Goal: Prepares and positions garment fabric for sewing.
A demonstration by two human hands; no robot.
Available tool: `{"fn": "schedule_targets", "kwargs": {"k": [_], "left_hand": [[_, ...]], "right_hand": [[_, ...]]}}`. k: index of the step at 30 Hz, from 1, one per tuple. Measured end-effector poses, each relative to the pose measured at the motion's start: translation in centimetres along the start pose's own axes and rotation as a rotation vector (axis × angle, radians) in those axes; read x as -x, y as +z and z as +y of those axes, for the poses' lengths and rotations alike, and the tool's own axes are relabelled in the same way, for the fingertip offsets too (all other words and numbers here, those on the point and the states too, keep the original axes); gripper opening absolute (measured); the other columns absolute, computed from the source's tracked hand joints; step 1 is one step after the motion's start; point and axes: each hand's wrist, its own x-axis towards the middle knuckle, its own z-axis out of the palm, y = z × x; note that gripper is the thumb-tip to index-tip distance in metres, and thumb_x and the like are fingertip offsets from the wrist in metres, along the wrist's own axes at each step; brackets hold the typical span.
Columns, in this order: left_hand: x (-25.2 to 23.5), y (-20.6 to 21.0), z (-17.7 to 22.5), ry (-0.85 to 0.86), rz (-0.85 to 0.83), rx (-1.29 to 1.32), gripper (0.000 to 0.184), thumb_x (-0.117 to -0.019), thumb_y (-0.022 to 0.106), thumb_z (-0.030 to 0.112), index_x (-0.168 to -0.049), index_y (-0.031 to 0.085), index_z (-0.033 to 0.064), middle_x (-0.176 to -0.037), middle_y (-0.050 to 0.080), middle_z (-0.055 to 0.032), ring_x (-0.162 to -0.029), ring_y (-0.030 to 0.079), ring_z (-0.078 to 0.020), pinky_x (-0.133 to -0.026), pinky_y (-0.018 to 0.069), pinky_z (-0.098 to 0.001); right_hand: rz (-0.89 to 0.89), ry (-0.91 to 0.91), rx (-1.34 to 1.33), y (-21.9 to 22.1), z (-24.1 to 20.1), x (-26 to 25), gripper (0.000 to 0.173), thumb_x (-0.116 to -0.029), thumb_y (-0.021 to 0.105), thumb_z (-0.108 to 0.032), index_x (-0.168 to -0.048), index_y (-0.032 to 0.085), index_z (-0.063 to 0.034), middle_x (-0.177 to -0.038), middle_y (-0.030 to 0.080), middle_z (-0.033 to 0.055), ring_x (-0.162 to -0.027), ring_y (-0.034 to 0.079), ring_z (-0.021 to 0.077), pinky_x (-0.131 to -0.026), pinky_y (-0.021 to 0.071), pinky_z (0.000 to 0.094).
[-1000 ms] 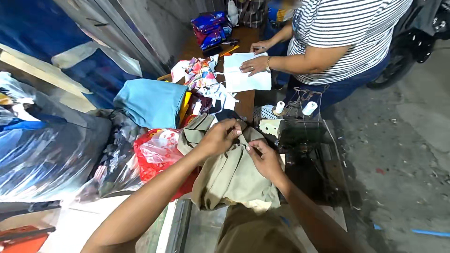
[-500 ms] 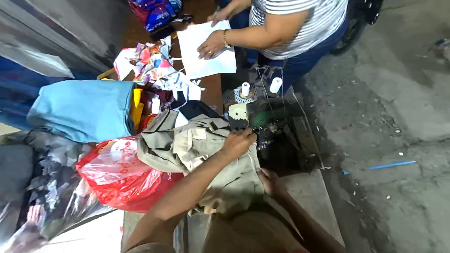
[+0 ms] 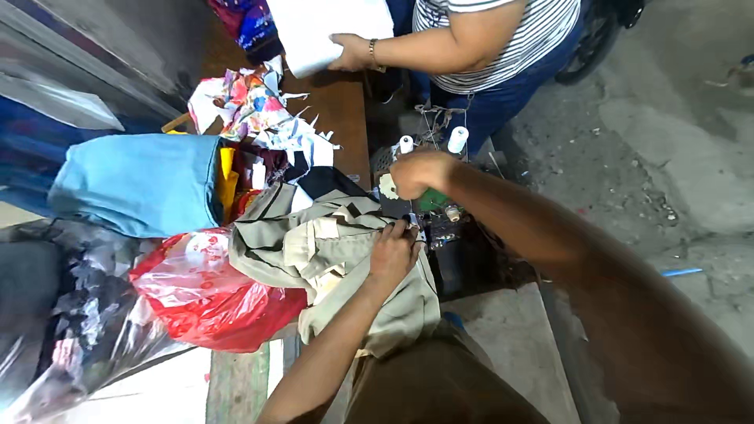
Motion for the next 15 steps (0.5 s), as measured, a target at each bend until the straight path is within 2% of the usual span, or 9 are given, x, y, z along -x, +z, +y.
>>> {"fn": "schedule_targets", "kwargs": {"k": [1, 2, 4, 5, 6, 7, 9, 13, 15], "left_hand": [[0.0, -0.1, 0.1, -0.008, -0.006, -0.01, 0.041, -0.1035, 0.055, 0.041, -0.129, 0.072, 0.0138, -0.132, 0.065, -0.0158, -0.122, 0.062, -0.0369, -0.099, 0.0499, -0.0553], [-0.1, 0.0, 0.2, -0.009, 0.005, -0.026, 0.042, -0.1034, 0.055, 0.041, -0.129, 0.072, 0.0128, -0.131, 0.066, -0.0166, -0.122, 0.062, -0.0374, -0.098, 0.0508, -0.0551], [0.0, 0.1, 0.7, -0.015, 0.018, -0.072, 0.042, -0.1043, 0.054, 0.039, -0.129, 0.071, 0.0099, -0.13, 0.066, -0.019, -0.121, 0.063, -0.0393, -0.096, 0.0527, -0.0557], [-0.1, 0.0, 1.2, -0.035, -0.016, -0.093, 0.044, -0.1054, 0.052, 0.039, -0.131, 0.07, 0.009, -0.133, 0.064, -0.0197, -0.123, 0.062, -0.0396, -0.096, 0.0526, -0.0555], [-0.1, -0.2, 1.6, -0.06, -0.058, -0.105, 0.046, -0.1065, 0.049, 0.039, -0.134, 0.067, 0.0082, -0.136, 0.062, -0.0206, -0.125, 0.061, -0.0401, -0.096, 0.0521, -0.0554], [-0.3, -0.5, 1.9, -0.079, -0.088, -0.111, 0.047, -0.1072, 0.048, 0.04, -0.136, 0.066, 0.0073, -0.138, 0.061, -0.0213, -0.127, 0.059, -0.0401, -0.097, 0.0519, -0.0546], [-0.7, -0.3, 1.9, -0.09, -0.077, -0.1, 0.048, -0.1071, 0.048, 0.041, -0.133, 0.067, 0.0047, -0.135, 0.061, -0.0227, -0.126, 0.059, -0.0403, -0.098, 0.0521, -0.0533], [-1.5, 1.1, 1.7, -0.094, 0.039, -0.011, 0.046, -0.1045, 0.055, 0.039, -0.119, 0.073, -0.0002, -0.128, 0.064, -0.0235, -0.121, 0.062, -0.039, -0.102, 0.0527, -0.0466], [-1.7, 1.2, 1.6, -0.101, 0.071, 0.04, 0.044, -0.1036, 0.058, 0.038, -0.117, 0.073, -0.0012, -0.127, 0.065, -0.0232, -0.12, 0.063, -0.0379, -0.103, 0.0523, -0.0454]], "right_hand": [[-0.146, 0.052, 0.04, -1.0, -0.4, -0.6, 0.034, -0.0975, 0.065, -0.031, -0.1, 0.069, 0.0022, -0.107, 0.066, 0.0231, -0.105, 0.063, 0.0408, -0.083, 0.0477, 0.0623], [-0.204, 0.08, 0.091, -1.1, -0.3, -2.0, 0.047, -0.0939, 0.069, -0.043, -0.097, 0.07, 0.0034, -0.103, 0.066, 0.0235, -0.101, 0.063, 0.0396, -0.082, 0.0463, 0.0611], [-0.192, 0.113, 0.164, -0.6, -0.2, -3.8, 0.066, -0.0885, 0.068, -0.062, -0.093, 0.072, 0.003, -0.101, 0.067, 0.0234, -0.099, 0.063, 0.0388, -0.082, 0.0462, 0.0609], [-0.15, 0.123, 0.191, -0.1, -0.2, -4.4, 0.066, -0.0881, 0.065, -0.065, -0.092, 0.072, 0.0008, -0.101, 0.067, 0.0224, -0.1, 0.063, 0.0385, -0.081, 0.0469, 0.0609], [-0.118, 0.104, 0.228, 0.4, -0.4, -4.7, 0.064, -0.0924, 0.061, -0.063, -0.095, 0.071, 0.0001, -0.104, 0.067, 0.023, -0.103, 0.063, 0.04, -0.081, 0.0458, 0.0616], [-0.068, 0.074, 0.233, 0.8, -0.6, -4.8, 0.056, -0.0956, 0.059, -0.054, -0.097, 0.071, 0.0004, -0.107, 0.066, 0.0236, -0.105, 0.062, 0.0414, -0.081, 0.0463, 0.0626], [0.029, 0.043, 0.192, 0.9, -0.8, -4.4, 0.049, -0.1023, 0.053, -0.043, -0.102, 0.071, 0.002, -0.11, 0.065, 0.0251, -0.107, 0.062, 0.0439, -0.079, 0.0488, 0.0638], [0.144, 0.21, 0.159, 1.5, -2.1, -3.2, 0.056, -0.1073, 0.047, -0.043, -0.106, 0.064, 0.0102, -0.105, 0.064, 0.0276, -0.101, 0.064, 0.0435, -0.077, 0.0492, 0.0586], [0.149, 0.197, 0.124, 1.5, -1.9, -2.6, 0.062, -0.1082, 0.042, -0.047, -0.104, 0.066, 0.0098, -0.105, 0.065, 0.0279, -0.103, 0.064, 0.0443, -0.077, 0.0491, 0.0597]]}}
